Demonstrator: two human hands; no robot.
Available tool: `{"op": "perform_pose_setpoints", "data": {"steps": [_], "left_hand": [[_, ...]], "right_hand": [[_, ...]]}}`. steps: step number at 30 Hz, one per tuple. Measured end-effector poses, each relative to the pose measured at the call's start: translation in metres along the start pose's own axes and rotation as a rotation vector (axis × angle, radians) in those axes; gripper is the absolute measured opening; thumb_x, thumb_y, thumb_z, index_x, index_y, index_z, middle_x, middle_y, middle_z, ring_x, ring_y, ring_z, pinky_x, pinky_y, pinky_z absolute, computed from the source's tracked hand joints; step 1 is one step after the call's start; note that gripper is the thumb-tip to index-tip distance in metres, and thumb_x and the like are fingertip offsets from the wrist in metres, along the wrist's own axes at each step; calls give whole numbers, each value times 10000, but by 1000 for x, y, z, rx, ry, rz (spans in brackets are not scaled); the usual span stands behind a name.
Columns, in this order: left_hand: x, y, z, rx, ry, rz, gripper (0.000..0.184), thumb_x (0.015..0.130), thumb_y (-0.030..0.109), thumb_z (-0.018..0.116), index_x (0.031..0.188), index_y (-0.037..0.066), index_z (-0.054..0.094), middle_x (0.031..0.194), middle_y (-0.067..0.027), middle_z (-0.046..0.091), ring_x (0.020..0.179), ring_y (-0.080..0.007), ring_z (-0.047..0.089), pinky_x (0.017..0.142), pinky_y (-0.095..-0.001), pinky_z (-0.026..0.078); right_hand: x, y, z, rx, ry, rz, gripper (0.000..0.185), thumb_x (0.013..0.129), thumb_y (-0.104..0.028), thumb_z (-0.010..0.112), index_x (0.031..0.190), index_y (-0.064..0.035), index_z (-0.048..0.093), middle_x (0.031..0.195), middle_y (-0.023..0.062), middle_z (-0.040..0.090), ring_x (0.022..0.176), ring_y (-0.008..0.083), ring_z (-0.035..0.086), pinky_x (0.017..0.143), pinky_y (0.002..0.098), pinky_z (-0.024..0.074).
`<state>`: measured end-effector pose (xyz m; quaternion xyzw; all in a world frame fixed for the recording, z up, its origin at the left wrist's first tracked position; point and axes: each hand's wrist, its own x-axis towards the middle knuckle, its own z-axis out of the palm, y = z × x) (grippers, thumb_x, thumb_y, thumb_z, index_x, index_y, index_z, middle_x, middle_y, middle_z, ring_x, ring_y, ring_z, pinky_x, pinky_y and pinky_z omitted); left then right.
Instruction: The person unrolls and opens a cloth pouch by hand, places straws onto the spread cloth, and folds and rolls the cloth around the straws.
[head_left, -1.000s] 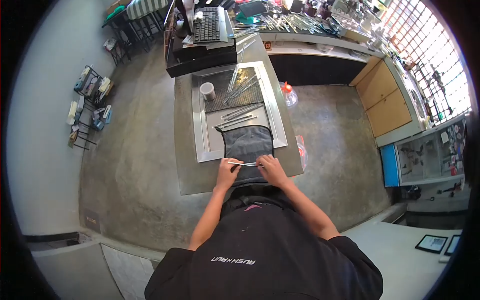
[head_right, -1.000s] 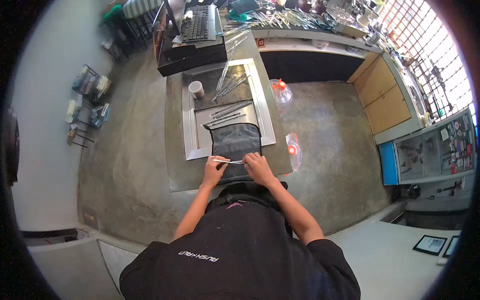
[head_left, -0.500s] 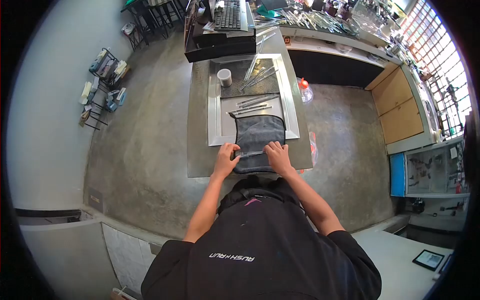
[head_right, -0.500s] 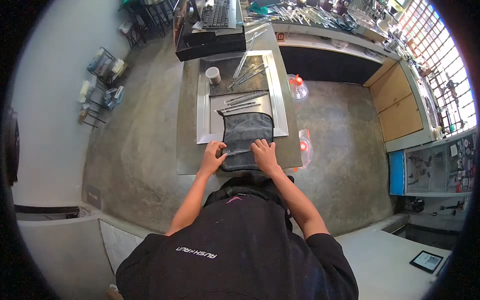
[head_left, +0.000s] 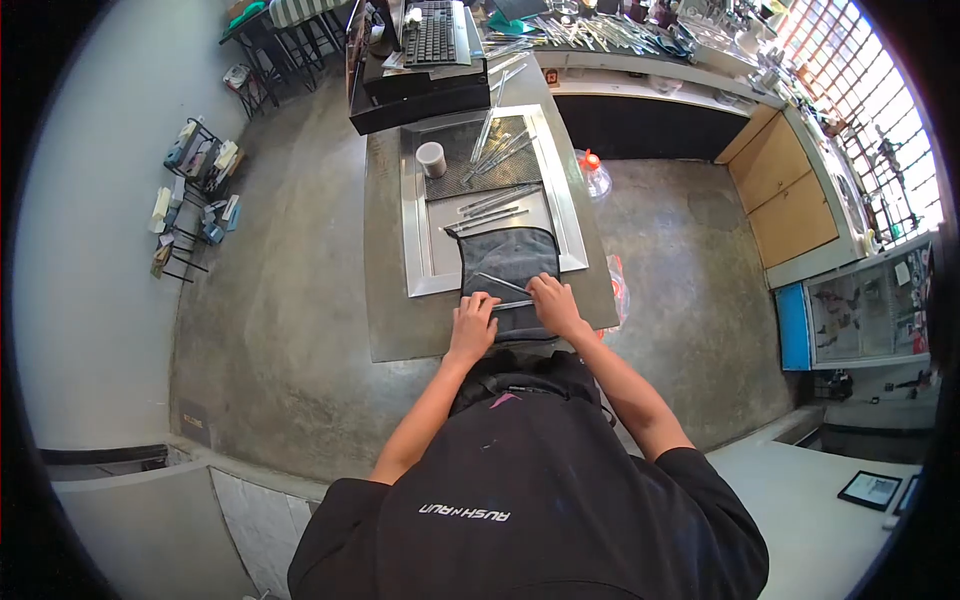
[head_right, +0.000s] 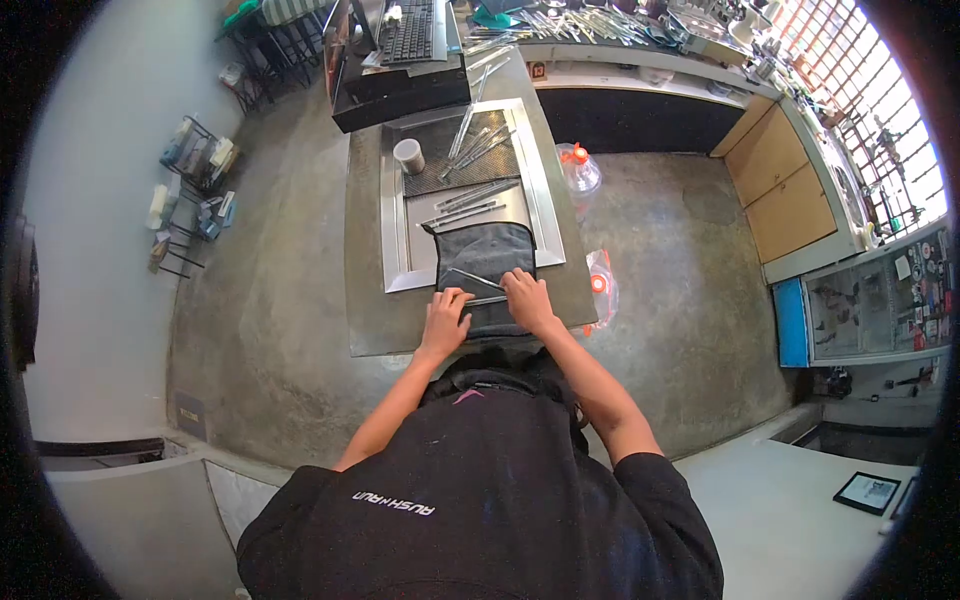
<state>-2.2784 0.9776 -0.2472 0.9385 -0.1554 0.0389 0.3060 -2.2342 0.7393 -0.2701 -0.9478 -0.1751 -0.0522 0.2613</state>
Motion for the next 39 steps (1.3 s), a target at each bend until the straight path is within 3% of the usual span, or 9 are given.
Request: {"op": "perform_pose_setpoints", "data": {"steps": [6,12,20,23,25,28,34,39], "left_hand": [[-6,-19,10,40,47,60,140,901,109,774,1035,148,775,1108,-14,689,1199,-275,593,1055,-468,435],[-13,-21,3,-34,20,160,92,906,127,782,993,152,769,1055,24,724,1131,-238,629,1023,-451,446],[-21,-26,-4,-126,-47,153,122,898,124,818,1003,139,758,992,26,757,1030,-242,670,968,-429,475],[-26,-27,-8,-134,-53,151,210,882,125,834,1075,133,752,1060,8,752,1049,-251,678,961,-431,476],[-26,-23,-9,-177,-66,116,359,882,146,825,1228,168,732,1198,-17,702,1176,-262,645,996,-433,461],[-22,-10,-13,-171,21,54,474,854,121,851,1306,168,716,1286,-23,673,1238,-267,627,1050,-445,451],[-13,-18,-13,-54,-23,213,469,853,148,843,1306,191,728,1250,-7,661,1272,-260,598,1094,-465,427],[-23,-32,1,-23,-5,226,279,910,155,814,1187,191,802,1141,3,670,1139,-230,627,1026,-440,443]], "right_hand": [[3,-3,-13,89,-10,-28,91,1041,-143,629,1118,-127,676,1061,81,669,1060,318,655,824,478,466],[5,-8,-13,-9,-20,-84,98,1024,-129,636,1098,-151,696,1058,57,664,1057,291,642,836,471,452],[-21,-8,-3,-18,-24,-84,101,960,-137,690,1041,-185,725,1036,16,628,1046,269,623,813,463,432],[-27,-13,-7,-5,-39,-110,112,952,-119,690,1033,-185,729,1022,14,634,1036,262,618,818,455,428],[-30,-12,-7,-12,-65,-120,117,948,-110,688,1030,-184,729,1017,12,639,1028,258,615,823,448,425],[-36,-10,-10,21,-102,-165,100,942,-101,684,1000,-171,727,1007,6,655,1007,252,611,831,435,418],[-40,-3,-22,141,-146,-233,93,912,-86,705,956,-159,741,1012,-8,687,991,244,616,829,418,426],[-47,-9,-35,103,-105,-285,113,928,-103,722,1020,-122,784,1064,0,748,992,236,643,823,403,443]]}}
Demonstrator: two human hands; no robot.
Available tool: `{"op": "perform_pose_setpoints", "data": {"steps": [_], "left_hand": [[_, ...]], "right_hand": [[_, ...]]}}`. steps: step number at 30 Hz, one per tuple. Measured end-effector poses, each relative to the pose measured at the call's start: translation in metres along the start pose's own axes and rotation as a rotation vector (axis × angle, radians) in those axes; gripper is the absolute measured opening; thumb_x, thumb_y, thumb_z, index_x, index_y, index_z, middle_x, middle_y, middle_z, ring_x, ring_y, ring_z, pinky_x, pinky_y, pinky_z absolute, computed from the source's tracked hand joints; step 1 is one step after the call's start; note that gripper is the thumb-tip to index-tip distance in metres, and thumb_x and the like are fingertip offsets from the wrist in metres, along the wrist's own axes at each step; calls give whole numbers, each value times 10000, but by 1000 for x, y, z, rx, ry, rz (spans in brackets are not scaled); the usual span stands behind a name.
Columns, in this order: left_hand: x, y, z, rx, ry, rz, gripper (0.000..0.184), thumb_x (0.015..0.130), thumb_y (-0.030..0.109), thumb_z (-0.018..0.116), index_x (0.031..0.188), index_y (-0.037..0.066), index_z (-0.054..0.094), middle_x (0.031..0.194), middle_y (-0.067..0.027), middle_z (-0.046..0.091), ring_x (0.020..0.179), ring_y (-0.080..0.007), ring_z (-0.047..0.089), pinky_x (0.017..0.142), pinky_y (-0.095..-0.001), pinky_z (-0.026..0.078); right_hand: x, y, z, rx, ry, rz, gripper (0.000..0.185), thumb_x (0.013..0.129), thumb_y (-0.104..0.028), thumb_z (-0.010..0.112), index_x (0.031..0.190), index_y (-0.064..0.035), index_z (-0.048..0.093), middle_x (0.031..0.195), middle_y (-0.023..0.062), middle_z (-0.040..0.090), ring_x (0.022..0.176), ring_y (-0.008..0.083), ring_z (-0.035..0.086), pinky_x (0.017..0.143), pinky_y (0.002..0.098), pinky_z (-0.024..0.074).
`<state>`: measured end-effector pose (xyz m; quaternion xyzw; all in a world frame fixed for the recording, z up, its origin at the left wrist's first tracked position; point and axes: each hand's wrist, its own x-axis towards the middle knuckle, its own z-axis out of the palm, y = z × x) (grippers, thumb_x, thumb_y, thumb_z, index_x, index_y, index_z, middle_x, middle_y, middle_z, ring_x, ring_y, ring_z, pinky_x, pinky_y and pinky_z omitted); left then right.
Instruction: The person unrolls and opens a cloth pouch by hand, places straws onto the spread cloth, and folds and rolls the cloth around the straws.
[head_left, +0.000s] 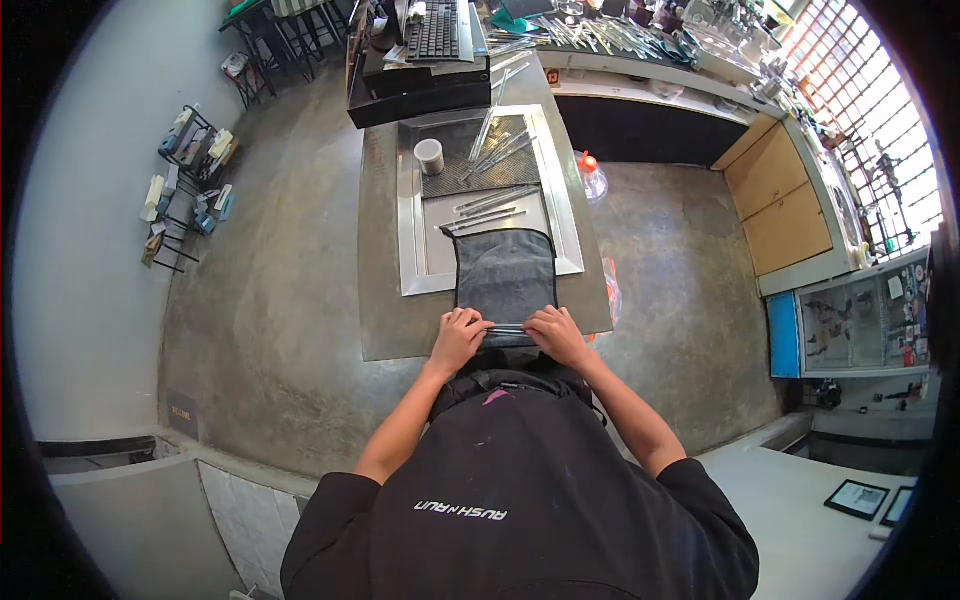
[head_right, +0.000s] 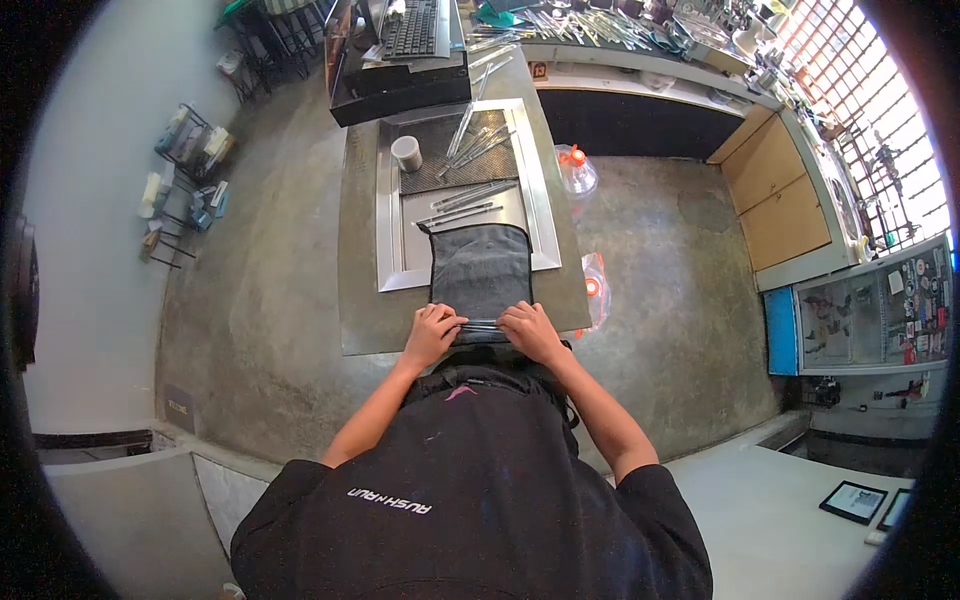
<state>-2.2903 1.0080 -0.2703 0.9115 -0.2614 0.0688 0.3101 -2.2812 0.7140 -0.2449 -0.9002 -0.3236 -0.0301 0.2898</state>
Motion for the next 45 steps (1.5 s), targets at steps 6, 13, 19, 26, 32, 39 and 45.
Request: {"op": "perform_pose_setpoints", "data": {"steps": [6,13,19,26,32,39,45], "left_hand": [[-11,4,-3,-52,-6,-33,229,939,157,790,1165,177,824,1110,-2,670,1134,-236,630,1030,-446,451],[-25,5,-18,-140,-95,16,568,874,279,853,1418,174,727,1322,-49,630,1287,-301,585,1155,-477,423],[-24,2,-11,-84,-84,16,546,868,213,830,1405,186,732,1312,-37,633,1270,-286,591,1143,-475,434],[-21,-1,-6,-78,9,36,370,919,128,767,1284,186,793,1213,-3,677,1150,-247,642,1051,-451,466],[-16,-3,-3,-147,70,-28,218,969,141,752,1179,163,804,1114,0,719,1072,-243,666,969,-431,481],[-1,0,-14,-424,90,-225,193,976,99,751,1167,85,775,1035,-82,744,962,-289,736,850,-419,558],[9,-4,-7,-358,109,-191,112,1065,114,632,1091,71,732,1053,-127,697,1002,-352,718,859,-467,556]], "right_hand": [[-13,5,8,107,55,-6,130,966,-87,697,1055,-66,789,1110,64,762,1005,276,684,859,422,525],[-22,0,19,140,127,49,250,908,-74,767,1157,-52,770,1154,98,706,1080,310,690,929,434,547],[-35,-1,16,175,82,26,514,868,-103,844,1361,-88,696,1294,126,614,1184,325,652,981,445,569],[-38,-4,26,127,108,72,471,826,-12,772,1291,-61,715,1226,143,624,1139,348,632,1003,485,542],[-34,-5,21,-122,208,38,351,887,-45,733,1231,-109,765,1107,40,671,1036,288,623,894,433,497],[-18,-4,6,43,184,217,379,933,-51,689,1308,-88,729,1038,87,711,1056,301,639,904,443,489],[-12,9,13,137,231,298,294,893,2,615,1178,-68,634,1047,153,690,1021,394,676,876,501,520]]}}
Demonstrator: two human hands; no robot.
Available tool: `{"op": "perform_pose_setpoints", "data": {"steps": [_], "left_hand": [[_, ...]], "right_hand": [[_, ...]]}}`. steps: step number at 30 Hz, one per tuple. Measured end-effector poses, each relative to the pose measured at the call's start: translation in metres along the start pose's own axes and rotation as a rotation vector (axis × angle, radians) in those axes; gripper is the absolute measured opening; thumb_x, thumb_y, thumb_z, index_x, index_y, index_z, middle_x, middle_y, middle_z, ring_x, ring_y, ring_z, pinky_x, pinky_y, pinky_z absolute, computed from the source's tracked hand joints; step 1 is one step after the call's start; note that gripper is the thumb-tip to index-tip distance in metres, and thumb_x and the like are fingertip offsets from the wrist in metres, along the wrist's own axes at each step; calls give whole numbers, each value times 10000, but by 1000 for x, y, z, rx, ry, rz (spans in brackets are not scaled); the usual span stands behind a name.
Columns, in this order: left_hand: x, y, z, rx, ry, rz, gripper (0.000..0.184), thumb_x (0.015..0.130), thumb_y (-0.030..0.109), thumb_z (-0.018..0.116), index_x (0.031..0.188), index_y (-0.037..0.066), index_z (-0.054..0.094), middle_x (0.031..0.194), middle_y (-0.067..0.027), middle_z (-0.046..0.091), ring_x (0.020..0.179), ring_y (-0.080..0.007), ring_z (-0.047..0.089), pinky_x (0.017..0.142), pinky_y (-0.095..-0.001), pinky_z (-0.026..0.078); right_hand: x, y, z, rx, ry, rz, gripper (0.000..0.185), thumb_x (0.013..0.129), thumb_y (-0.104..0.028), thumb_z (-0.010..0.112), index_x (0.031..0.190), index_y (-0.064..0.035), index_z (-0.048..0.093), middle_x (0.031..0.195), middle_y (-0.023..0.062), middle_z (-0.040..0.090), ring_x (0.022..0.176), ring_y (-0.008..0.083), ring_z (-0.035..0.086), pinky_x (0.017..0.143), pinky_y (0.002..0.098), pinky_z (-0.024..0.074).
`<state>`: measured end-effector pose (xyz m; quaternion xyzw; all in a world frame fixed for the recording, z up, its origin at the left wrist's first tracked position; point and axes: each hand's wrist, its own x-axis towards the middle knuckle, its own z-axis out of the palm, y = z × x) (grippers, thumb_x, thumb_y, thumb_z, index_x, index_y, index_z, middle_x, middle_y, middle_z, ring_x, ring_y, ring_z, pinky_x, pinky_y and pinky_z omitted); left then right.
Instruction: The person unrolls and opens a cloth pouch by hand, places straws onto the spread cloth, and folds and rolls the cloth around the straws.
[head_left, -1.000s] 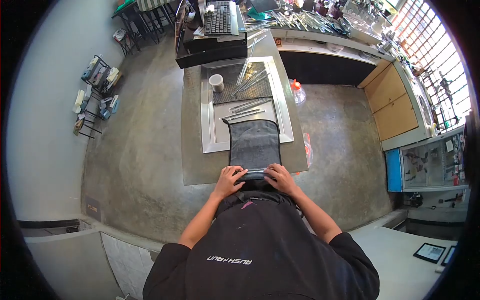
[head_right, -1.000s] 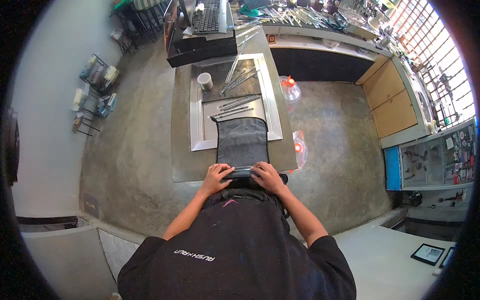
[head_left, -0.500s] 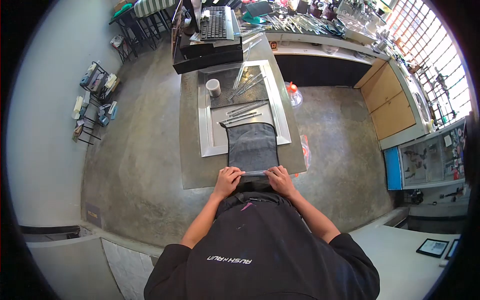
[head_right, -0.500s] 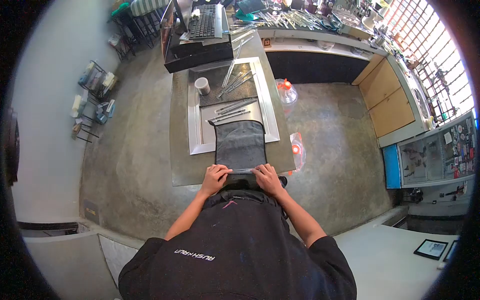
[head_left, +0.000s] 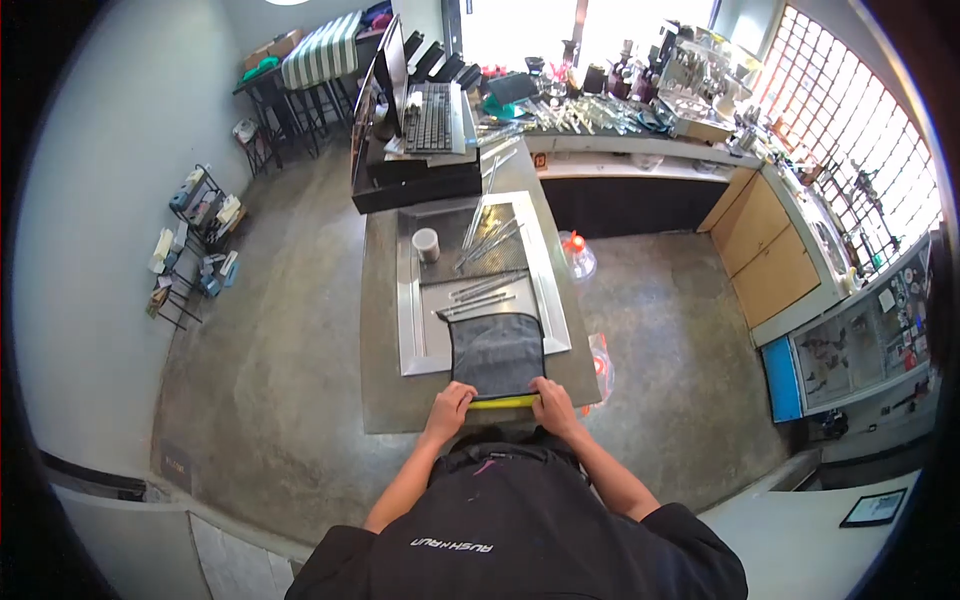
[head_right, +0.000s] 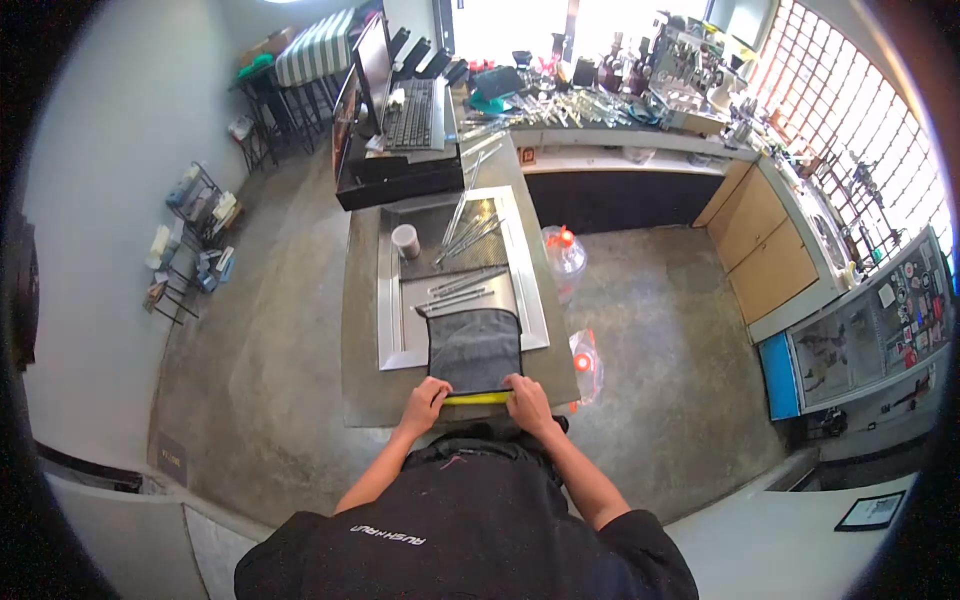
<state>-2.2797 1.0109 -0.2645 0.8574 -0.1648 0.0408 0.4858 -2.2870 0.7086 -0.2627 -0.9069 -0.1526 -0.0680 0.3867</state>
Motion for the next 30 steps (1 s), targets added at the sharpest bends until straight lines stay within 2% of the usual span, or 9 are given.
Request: {"op": "perform_pose_setpoints", "data": {"steps": [3,5,7,10,11,14,17,27,30], "left_hand": [[-1,-7,5,152,-82,30,136,998,67,616,1055,115,729,1080,-100,662,1064,-342,689,883,-478,526],[-1,0,10,247,-70,28,170,949,40,624,1031,140,735,1091,-70,631,1078,-311,666,871,-469,505],[-2,7,13,351,-43,60,138,930,67,658,1009,145,740,1084,-47,610,1074,-286,640,855,-466,492],[-4,11,12,400,-20,110,108,912,126,701,1009,141,746,1090,-46,608,1091,-288,624,873,-471,489],[-4,9,14,405,-4,122,98,887,177,744,977,140,753,1086,-44,602,1107,-278,605,907,-476,474],[0,29,5,421,13,166,99,871,172,780,963,135,768,1106,-44,611,1096,-270,594,918,-488,455],[4,41,2,557,-63,100,100,864,209,778,934,137,771,1110,-49,619,1145,-258,593,953,-478,444],[-5,15,25,434,-157,167,269,878,147,770,1145,112,769,1148,-48,643,1143,-280,624,917,-447,499],[-7,25,17,350,-166,140,272,889,178,794,1157,130,788,1158,-36,649,1166,-259,621,974,-454,478]], "right_hand": [[6,1,0,12,43,10,190,880,-20,648,1060,-80,636,1058,137,683,1021,384,669,859,496,522],[2,11,8,-162,51,-91,100,877,-55,690,961,-97,656,1078,114,678,1050,349,652,845,468,516],[2,8,8,-234,33,-84,72,866,-101,727,925,-128,696,1124,77,668,1103,304,624,871,449,495],[1,-7,4,-342,157,-93,145,887,-118,716,1017,-165,757,1191,78,655,1160,293,606,949,474,447],[0,-13,1,-344,160,-93,145,887,-118,716,1017,-165,757,1191,78,655,1160,293,606,949,474,447],[3,-33,-3,-319,209,-177,183,881,-109,730,1060,-134,758,1184,97,660,1150,302,621,955,466,478],[-1,-36,1,-110,-8,-271,262,889,-102,739,1145,-46,729,1158,120,666,1100,334,644,976,447,532],[-4,-17,22,-147,-101,-276,294,891,-100,765,1180,-46,749,1152,116,647,1104,316,637,984,444,521],[-8,-16,22,-194,-86,-273,292,898,-110,770,1186,-60,767,1141,100,643,1099,298,630,960,433,521]]}}
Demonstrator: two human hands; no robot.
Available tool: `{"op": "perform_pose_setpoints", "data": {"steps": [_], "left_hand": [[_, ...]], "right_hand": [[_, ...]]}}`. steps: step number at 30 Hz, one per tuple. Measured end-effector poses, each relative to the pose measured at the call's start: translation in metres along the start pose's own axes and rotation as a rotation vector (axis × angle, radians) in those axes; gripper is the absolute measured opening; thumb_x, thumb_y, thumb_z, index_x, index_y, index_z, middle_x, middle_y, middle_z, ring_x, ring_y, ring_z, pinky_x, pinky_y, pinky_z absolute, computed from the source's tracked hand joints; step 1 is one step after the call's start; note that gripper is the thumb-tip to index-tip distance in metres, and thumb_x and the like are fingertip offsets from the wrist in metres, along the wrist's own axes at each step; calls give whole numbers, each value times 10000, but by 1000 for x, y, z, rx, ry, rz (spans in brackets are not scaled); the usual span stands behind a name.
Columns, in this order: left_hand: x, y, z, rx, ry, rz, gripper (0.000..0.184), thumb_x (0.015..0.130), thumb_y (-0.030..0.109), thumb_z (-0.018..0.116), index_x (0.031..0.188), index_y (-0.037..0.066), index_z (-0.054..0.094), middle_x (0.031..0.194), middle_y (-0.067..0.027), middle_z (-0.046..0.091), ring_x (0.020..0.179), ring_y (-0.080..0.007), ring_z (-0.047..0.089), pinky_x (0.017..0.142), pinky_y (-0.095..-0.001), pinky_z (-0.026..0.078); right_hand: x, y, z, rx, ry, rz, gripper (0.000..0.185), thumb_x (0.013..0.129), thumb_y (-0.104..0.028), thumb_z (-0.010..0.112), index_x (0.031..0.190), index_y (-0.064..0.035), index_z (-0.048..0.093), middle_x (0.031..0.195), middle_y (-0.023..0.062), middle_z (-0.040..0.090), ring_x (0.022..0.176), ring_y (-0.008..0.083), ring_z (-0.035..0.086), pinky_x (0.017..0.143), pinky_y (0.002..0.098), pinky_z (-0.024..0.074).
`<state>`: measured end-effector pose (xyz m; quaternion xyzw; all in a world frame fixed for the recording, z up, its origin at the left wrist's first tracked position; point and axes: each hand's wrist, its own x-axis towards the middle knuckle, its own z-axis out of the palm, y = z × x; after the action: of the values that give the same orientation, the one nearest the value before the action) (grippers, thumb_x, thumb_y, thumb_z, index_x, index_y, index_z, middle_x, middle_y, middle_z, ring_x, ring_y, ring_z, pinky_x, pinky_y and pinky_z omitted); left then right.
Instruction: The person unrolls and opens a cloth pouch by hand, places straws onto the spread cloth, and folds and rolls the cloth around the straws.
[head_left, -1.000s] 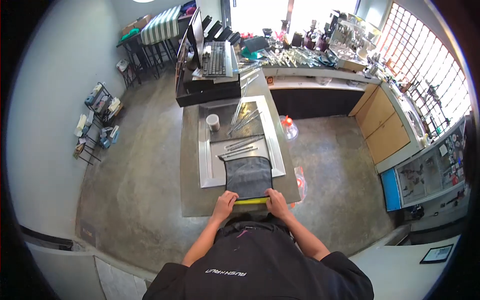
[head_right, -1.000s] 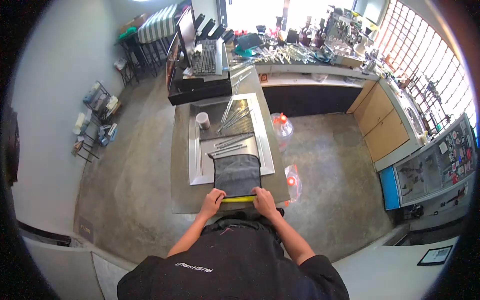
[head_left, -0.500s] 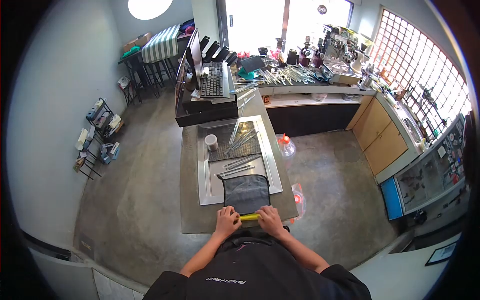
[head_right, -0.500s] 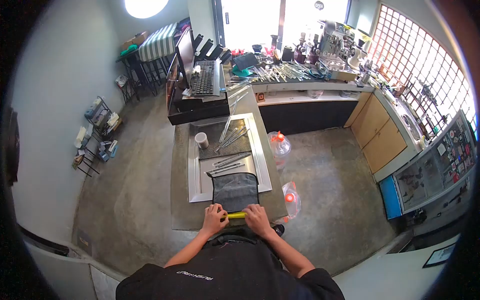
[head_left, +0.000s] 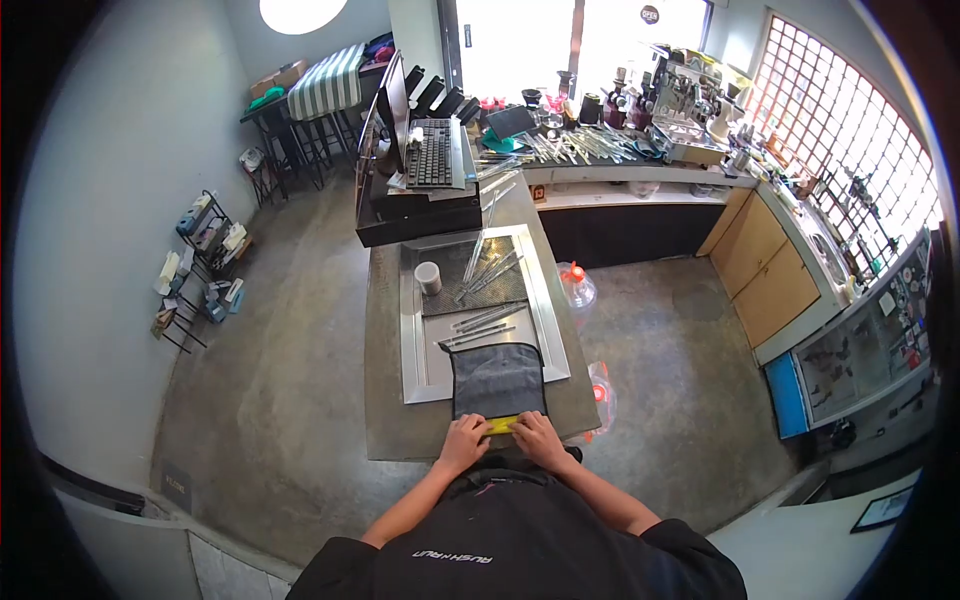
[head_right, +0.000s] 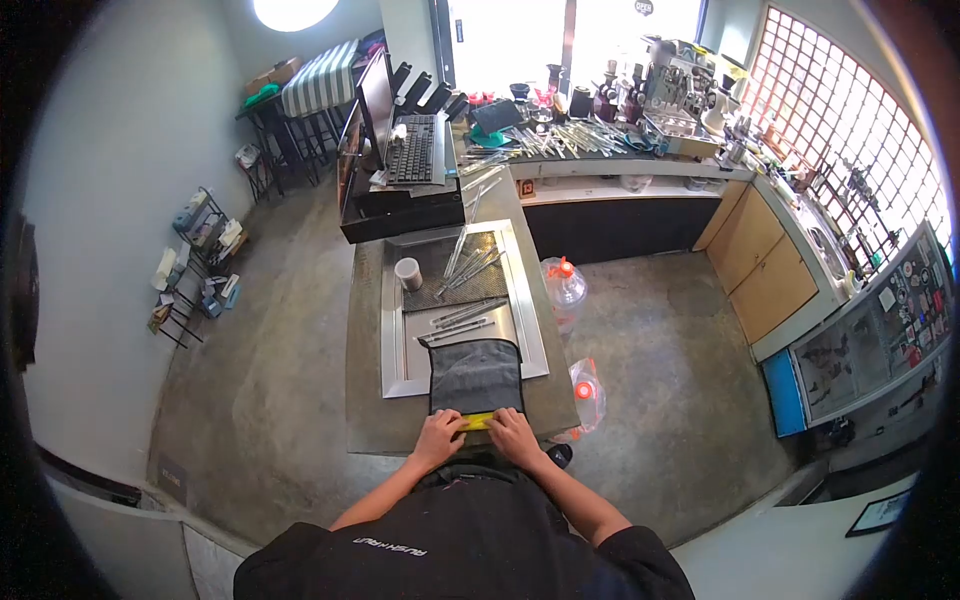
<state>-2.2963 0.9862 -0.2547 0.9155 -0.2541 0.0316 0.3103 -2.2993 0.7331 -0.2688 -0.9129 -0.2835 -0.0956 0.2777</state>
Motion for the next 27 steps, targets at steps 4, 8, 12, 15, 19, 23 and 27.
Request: {"op": "perform_pose_setpoints", "data": {"steps": [4,8,12,15,19,23,27], "left_hand": [[-1,6,-7,155,86,15,294,881,259,837,1168,194,820,1145,5,643,1164,-213,604,1048,-469,402],[0,8,2,385,75,40,224,920,230,758,1134,193,811,1104,5,643,1121,-200,604,1007,-462,410],[0,0,17,429,74,88,128,935,199,687,1035,170,761,1062,-9,649,1050,-199,628,951,-451,421],[1,0,21,416,135,96,86,926,201,695,998,171,730,1048,-7,650,1014,-205,637,925,-449,425],[2,2,19,398,128,65,83,923,195,691,993,174,731,1033,-7,652,1013,-209,633,916,-455,426],[1,-5,22,402,114,108,77,919,191,690,980,160,724,1014,-17,649,1007,-221,631,910,-449,429],[1,-5,24,406,86,78,107,923,232,756,986,152,723,1031,-33,632,1017,-234,618,904,-446,424]], "right_hand": [[-1,1,1,-8,72,-16,256,921,-136,769,1171,-83,771,1108,75,631,1077,272,611,914,422,500],[-4,7,11,-100,71,-66,160,930,-171,768,1078,-110,754,1069,43,624,1051,251,598,907,414,462],[0,5,6,-160,43,-111,123,930,-192,770,1029,-127,736,1050,33,626,1047,243,600,915,412,451],[1,3,7,-166,78,-90,133,925,-202,776,1029,-129,737,1030,37,619,1037,240,602,914,412,451],[2,4,13,-152,33,-27,155,927,-225,758,1039,-125,722,1039,47,612,1067,242,601,916,410,452],[3,1,15,-161,32,-15,165,920,-235,765,1026,-122,709,1029,52,614,1060,251,606,903,409,456],[5,-9,9,-167,33,-9,189,914,-247,771,1029,-119,692,1036,57,615,1063,259,607,910,417,457]]}}
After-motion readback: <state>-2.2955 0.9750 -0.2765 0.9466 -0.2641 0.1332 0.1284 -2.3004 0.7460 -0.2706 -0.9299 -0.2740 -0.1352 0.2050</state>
